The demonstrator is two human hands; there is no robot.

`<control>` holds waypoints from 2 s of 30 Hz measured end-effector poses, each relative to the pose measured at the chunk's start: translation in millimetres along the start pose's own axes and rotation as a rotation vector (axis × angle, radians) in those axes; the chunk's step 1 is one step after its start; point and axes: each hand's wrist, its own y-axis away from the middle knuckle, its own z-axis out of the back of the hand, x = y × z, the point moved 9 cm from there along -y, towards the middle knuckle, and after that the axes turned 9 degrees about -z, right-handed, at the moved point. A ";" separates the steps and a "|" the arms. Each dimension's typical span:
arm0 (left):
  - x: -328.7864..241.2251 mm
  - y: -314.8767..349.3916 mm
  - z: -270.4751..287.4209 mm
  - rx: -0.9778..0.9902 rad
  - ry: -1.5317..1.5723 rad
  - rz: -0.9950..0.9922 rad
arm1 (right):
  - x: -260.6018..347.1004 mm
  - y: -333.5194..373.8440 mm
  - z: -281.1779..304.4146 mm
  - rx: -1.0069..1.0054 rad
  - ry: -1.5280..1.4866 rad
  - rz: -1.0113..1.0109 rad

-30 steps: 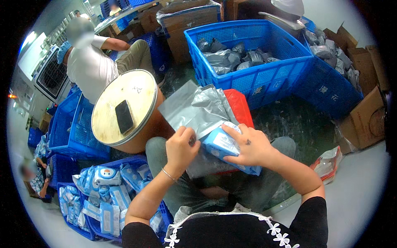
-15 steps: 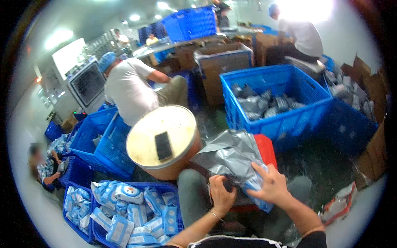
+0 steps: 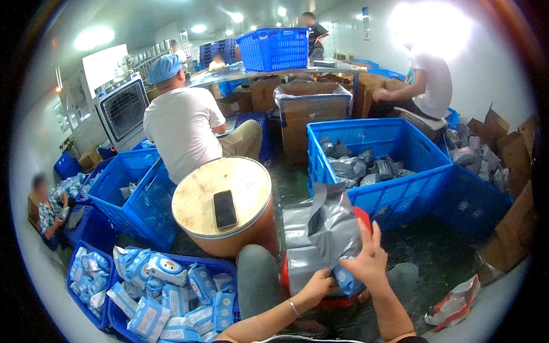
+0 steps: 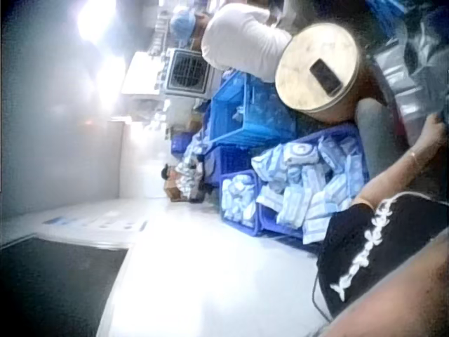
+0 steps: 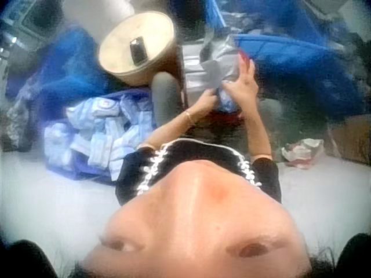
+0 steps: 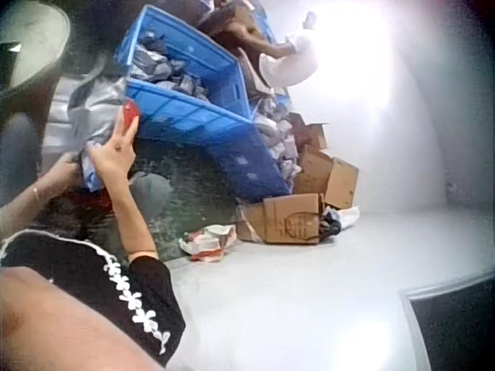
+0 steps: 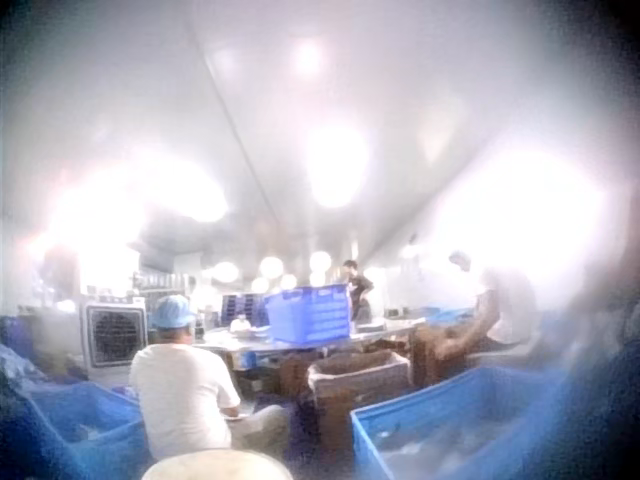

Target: The person picks up packs of wet wipes from a blue basket and inserts them into gray plastic shipping bags held on their lap, occasionally moving plastic baskets across the floor.

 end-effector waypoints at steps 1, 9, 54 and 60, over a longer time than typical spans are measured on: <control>12.3 -1.7 4.2 -0.006 0.088 0.054 | -10.4 0.6 -11.1 0.062 0.021 0.001; 25.0 11.0 9.2 0.097 0.219 0.250 | -55.9 10.2 -34.6 0.565 -0.324 0.106; -8.2 48.3 52.4 -0.280 -0.112 0.084 | -258.3 -50.2 75.0 0.057 -1.160 -0.272; -82.7 60.7 62.3 -0.361 -0.985 -0.551 | -254.6 -29.6 182.1 -0.900 -0.368 0.044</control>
